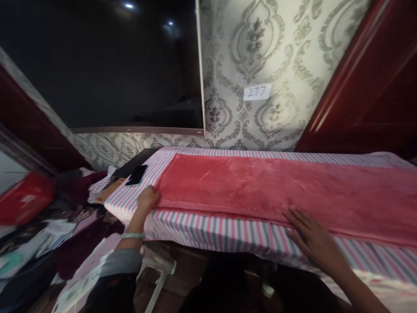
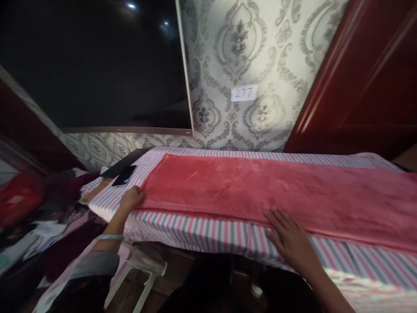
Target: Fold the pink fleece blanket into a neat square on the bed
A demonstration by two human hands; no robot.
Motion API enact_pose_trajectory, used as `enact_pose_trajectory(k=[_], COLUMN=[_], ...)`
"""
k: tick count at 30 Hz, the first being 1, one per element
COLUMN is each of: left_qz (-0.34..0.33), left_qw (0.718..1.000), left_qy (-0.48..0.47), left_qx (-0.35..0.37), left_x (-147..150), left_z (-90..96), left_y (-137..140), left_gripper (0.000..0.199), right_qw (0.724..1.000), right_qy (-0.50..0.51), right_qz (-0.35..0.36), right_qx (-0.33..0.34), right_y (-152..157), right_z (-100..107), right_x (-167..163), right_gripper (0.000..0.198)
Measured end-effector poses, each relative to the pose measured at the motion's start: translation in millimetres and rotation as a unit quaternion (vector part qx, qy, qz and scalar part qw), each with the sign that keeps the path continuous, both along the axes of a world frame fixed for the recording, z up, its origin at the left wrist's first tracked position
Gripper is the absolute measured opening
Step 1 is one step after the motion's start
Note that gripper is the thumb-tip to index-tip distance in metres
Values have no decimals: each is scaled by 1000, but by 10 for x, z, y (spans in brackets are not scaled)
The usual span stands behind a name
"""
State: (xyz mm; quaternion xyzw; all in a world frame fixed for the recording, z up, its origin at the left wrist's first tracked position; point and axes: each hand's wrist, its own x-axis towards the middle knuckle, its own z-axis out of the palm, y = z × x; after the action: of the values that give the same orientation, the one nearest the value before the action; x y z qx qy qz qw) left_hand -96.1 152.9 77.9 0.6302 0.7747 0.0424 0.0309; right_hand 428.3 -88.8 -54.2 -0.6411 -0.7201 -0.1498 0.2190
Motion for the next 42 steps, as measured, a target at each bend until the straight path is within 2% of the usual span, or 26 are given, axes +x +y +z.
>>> enact_pose_trajectory(k=[3,6,10,13,16,20,23,25,28,31,34,39,42], left_qz=[-22,-58,-117,-117,-111,-89,-84,-120,-206,-263,-268,-231,-208], left_qw=[998,993,991,991,993,994,993,990,978,965,963,972,978], left_qy=[5,14,48,47,35,16,30,28,3,-6,-5,18,29], left_qx=[56,100,51,32,35,60,73,73,27,-21,-41,-32,-20], left_x=[87,228,330,302,245,244,386,564,894,1172,1297,1199,1107], left_z=[43,-32,-229,-326,-348,-286,-169,-69,59,90,14,-173,-234], left_y=[97,201,317,375,403,457,565,675,898,1181,1458,1720,1818], left_gripper=[57,64,62,64,63,63,61,60,60,59,58,59,62], right_qw=[1000,1000,999,999,997,987,987,991,996,996,993,990,989], right_qy=[2,11,26,38,75,153,157,133,87,54,38,42,57], right_qz=[-12,-14,-21,-23,-18,-48,-41,-16,22,40,56,63,58], right_qx=[-1,-6,-2,-2,-9,0,-1,-5,-22,-54,-99,-119,-121], right_y=[4,13,21,17,18,139,398,636,983,1187,1235,1208,1171], right_z=[54,59,31,13,57,262,435,509,553,529,438,280,296], right_x=[-35,-43,-56,-55,-21,62,95,55,-137,-415,-613,-663,-671], right_gripper=[57,55,53,53,51,49,50,52,56,59,59,59,62])
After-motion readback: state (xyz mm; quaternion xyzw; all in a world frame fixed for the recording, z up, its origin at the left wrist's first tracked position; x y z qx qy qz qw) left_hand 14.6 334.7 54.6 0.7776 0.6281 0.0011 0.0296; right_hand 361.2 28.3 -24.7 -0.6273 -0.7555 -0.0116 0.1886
